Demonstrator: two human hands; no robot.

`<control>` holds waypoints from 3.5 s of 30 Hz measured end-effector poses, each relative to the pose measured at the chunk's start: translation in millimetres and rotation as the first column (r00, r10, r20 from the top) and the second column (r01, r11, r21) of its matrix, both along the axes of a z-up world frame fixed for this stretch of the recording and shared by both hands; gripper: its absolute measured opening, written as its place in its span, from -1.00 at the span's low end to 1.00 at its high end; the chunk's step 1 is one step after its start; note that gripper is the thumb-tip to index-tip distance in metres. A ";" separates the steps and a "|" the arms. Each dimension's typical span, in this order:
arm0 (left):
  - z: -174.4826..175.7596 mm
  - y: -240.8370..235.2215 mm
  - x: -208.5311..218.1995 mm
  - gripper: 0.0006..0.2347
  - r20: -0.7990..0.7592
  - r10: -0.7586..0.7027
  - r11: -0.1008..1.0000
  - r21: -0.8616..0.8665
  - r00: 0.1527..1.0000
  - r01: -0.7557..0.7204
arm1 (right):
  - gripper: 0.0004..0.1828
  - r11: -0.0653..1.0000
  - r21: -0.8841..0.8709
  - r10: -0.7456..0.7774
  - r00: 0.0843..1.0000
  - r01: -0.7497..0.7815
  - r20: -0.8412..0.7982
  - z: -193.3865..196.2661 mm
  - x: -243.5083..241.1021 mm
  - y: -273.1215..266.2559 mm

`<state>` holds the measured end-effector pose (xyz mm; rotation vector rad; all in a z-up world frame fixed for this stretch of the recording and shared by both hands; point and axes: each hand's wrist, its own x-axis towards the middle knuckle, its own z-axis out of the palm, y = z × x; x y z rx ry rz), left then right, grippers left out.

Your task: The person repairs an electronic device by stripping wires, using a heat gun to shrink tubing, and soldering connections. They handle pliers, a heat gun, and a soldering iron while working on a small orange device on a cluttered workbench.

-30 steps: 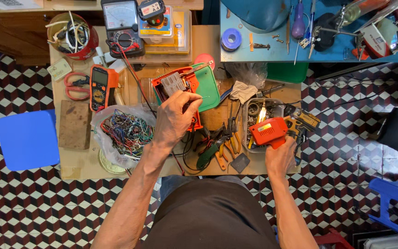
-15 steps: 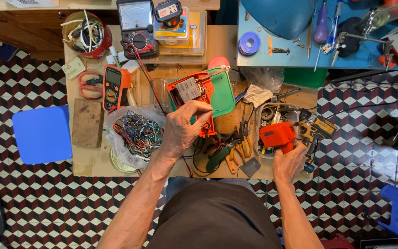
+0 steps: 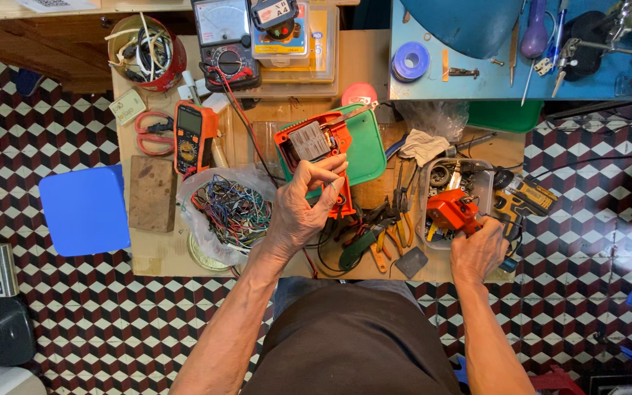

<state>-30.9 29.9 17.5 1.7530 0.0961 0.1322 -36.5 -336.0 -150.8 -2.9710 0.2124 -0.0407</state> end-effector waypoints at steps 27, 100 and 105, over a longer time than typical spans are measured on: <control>17.4 -1.4 9.2 -0.90 0.056 0.044 0.950 0.306 0.997 -0.059 | -0.51 0.984 -0.035 0.172 0.985 -0.172 -0.003 21.2 25.7 8.0; 8.1 -31.6 34.4 -0.78 -0.095 0.044 0.991 0.132 0.995 -0.031 | -0.42 0.965 0.161 0.186 0.974 -0.206 0.128 67.5 36.5 18.0; 3.2 -36.4 28.3 -0.70 -0.044 0.043 0.985 0.168 0.998 -0.035 | -0.61 0.329 0.898 0.221 0.901 0.291 -0.373 125.8 65.0 98.1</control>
